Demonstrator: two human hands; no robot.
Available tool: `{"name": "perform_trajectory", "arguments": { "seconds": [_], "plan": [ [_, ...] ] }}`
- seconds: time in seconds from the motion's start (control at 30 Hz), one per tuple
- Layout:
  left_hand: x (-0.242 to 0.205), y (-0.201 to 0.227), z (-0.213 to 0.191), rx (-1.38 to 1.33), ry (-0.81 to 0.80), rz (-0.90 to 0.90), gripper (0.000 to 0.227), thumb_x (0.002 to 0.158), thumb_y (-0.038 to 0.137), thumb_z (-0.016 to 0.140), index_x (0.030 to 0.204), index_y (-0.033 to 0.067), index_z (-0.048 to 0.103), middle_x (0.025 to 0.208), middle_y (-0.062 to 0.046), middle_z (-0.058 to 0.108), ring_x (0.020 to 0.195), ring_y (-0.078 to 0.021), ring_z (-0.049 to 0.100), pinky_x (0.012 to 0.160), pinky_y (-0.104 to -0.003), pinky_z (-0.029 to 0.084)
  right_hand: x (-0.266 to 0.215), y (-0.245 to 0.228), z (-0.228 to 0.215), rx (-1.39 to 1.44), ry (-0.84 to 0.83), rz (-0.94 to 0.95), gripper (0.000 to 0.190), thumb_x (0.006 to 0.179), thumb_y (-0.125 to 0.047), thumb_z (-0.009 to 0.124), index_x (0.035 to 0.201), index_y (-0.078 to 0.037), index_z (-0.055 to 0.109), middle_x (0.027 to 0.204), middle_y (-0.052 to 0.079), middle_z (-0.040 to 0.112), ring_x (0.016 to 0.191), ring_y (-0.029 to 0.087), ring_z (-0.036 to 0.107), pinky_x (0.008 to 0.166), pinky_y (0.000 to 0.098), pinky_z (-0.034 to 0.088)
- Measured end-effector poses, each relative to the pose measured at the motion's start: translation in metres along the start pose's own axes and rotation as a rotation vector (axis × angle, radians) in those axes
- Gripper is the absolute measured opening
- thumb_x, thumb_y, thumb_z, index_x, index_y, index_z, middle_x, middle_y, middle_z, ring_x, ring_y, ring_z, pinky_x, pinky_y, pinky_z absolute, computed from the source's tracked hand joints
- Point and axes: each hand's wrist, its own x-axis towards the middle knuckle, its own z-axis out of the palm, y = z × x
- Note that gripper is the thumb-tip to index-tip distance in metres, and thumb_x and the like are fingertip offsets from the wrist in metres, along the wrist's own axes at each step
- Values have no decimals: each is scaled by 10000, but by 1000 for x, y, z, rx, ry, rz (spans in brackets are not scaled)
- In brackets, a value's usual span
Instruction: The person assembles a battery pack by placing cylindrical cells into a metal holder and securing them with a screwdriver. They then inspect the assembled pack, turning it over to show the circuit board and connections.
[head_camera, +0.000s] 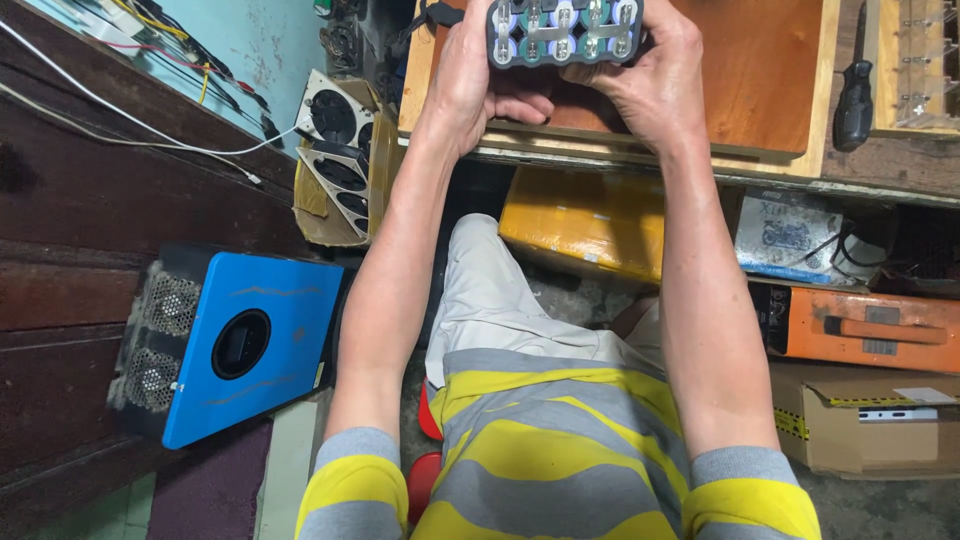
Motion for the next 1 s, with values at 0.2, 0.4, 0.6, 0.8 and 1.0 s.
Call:
{"name": "perform_trajectory", "arguments": {
  "seconds": [0.2, 0.4, 0.6, 0.8, 1.0],
  "plan": [
    [27, -27, -25, -354, -92, 29, 499, 796, 414, 694, 1136, 51, 660, 1045, -143, 735, 855, -353, 769, 569, -486, 682, 3, -13, -1, 37, -7, -21, 550, 896, -128, 1001, 1267, 5, 617, 1205, 147, 663, 1111, 258, 655, 933, 370, 553],
    [31, -50, -33, -461, -109, 290, 568, 784, 208, 807, 1221, -49, 551, 1118, -204, 624, 1002, -280, 635, 791, -439, 637, 1, -10, 3, 385, 26, 167, 582, 810, 299, 641, 1227, -63, 458, 1080, 51, 489, 1015, 157, 598, 847, 283, 599],
    [29, -63, -24, -255, -148, 757, 467, 870, 1, 755, 1273, 46, 524, 1175, -161, 573, 1053, -264, 599, 878, -410, 591, 3, -6, 2, 415, 44, 249, 685, 862, 203, 634, 1435, -72, 379, 1199, 135, 640, 1060, 168, 700, 854, 226, 554],
    [12, -83, -3, 76, 69, 917, 601, 922, 101, 773, 1433, 46, 463, 1365, -178, 583, 1183, -277, 684, 1013, -330, 623, 4, -7, 1, 479, 29, 236, 617, 925, 174, 672, 1422, -55, 387, 1247, 151, 621, 1071, 158, 654, 926, 223, 545],
    [-4, -98, 38, 4, 477, 950, 581, 961, 112, 777, 1457, 24, 489, 1436, -209, 583, 1256, -317, 677, 1103, -346, 615, 2, -7, -4, 396, -125, 159, 889, 901, -53, 891, 1550, -78, 284, 1455, 233, 565, 1354, 285, 586, 1180, 342, 451]
  ]
}}
